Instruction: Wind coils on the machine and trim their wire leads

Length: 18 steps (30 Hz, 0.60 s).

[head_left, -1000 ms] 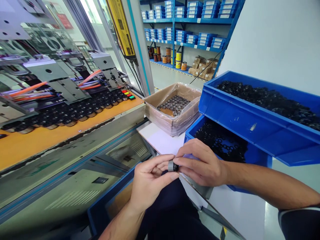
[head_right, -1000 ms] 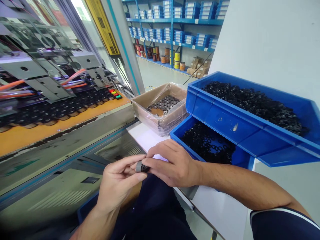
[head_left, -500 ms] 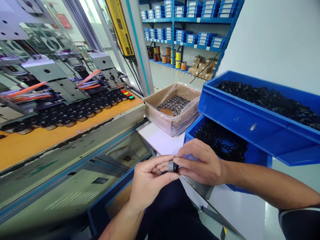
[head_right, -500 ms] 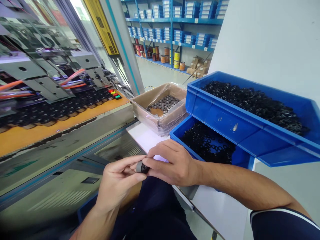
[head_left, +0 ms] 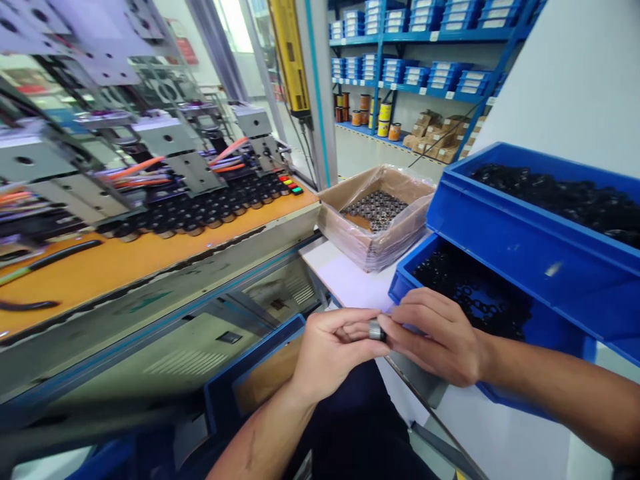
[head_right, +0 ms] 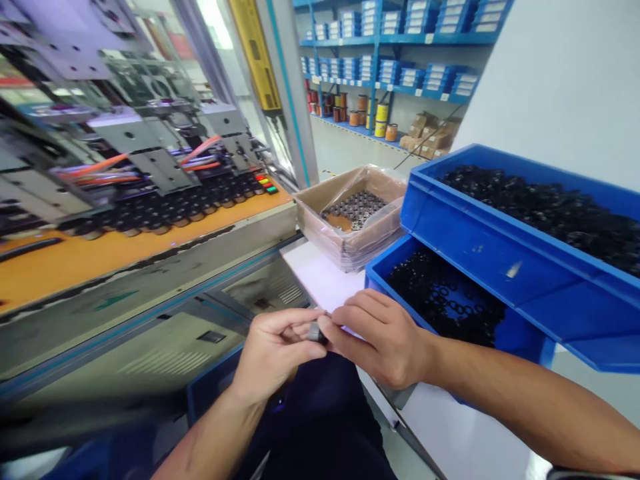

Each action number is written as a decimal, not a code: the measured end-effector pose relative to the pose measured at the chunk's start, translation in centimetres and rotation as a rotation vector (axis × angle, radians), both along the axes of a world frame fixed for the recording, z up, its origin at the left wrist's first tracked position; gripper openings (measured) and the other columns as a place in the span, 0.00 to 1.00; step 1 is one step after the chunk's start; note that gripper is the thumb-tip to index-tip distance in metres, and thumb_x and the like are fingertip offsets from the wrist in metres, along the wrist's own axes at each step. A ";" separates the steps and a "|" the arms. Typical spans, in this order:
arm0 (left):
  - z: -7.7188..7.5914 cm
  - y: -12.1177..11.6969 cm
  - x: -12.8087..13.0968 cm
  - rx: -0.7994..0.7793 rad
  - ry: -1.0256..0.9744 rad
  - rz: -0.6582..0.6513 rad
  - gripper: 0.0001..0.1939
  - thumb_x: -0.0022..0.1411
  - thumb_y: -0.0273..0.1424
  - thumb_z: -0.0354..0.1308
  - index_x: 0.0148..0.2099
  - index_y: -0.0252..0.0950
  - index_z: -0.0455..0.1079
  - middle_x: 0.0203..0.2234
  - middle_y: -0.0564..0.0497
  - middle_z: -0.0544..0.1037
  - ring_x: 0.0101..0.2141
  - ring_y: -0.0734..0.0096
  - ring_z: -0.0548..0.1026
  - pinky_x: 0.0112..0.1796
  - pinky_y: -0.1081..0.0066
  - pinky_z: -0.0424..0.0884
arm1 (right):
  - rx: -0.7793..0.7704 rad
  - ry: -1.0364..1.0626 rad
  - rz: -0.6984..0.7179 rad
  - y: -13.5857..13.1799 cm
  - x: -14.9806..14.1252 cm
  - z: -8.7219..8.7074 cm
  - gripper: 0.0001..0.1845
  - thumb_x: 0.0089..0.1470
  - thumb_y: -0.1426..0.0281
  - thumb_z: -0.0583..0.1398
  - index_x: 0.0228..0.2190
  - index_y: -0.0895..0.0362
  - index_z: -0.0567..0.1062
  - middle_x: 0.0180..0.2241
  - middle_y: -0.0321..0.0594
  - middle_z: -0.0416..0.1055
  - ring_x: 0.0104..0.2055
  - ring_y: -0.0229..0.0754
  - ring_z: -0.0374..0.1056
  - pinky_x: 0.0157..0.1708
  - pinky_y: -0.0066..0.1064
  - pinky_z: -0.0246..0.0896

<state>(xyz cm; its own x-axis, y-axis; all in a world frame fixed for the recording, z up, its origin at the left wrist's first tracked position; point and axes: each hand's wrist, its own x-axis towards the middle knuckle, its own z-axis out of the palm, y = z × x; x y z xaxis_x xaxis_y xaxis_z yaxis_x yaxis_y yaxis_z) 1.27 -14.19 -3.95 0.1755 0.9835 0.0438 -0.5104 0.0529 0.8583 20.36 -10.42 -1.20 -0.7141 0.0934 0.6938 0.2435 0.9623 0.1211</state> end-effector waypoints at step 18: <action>-1.6 0.5 -1.0 0.945 0.489 0.434 0.13 0.54 0.30 0.69 0.43 0.33 0.78 0.33 0.45 0.81 0.32 0.71 0.80 0.35 0.74 0.78 | -0.262 0.097 -0.038 -2.0 -1.1 -0.1 0.13 0.57 0.83 0.57 0.44 0.63 0.73 0.38 0.47 0.73 0.41 0.41 0.72 0.39 0.32 0.75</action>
<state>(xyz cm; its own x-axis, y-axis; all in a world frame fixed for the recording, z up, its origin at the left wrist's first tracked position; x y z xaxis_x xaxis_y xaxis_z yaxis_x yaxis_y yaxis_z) 0.29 -13.68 -5.56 0.0313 0.5760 0.8169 0.0705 -0.8165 0.5730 19.28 -12.37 -1.27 -0.6380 0.3040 0.7075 0.2780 0.9477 -0.1565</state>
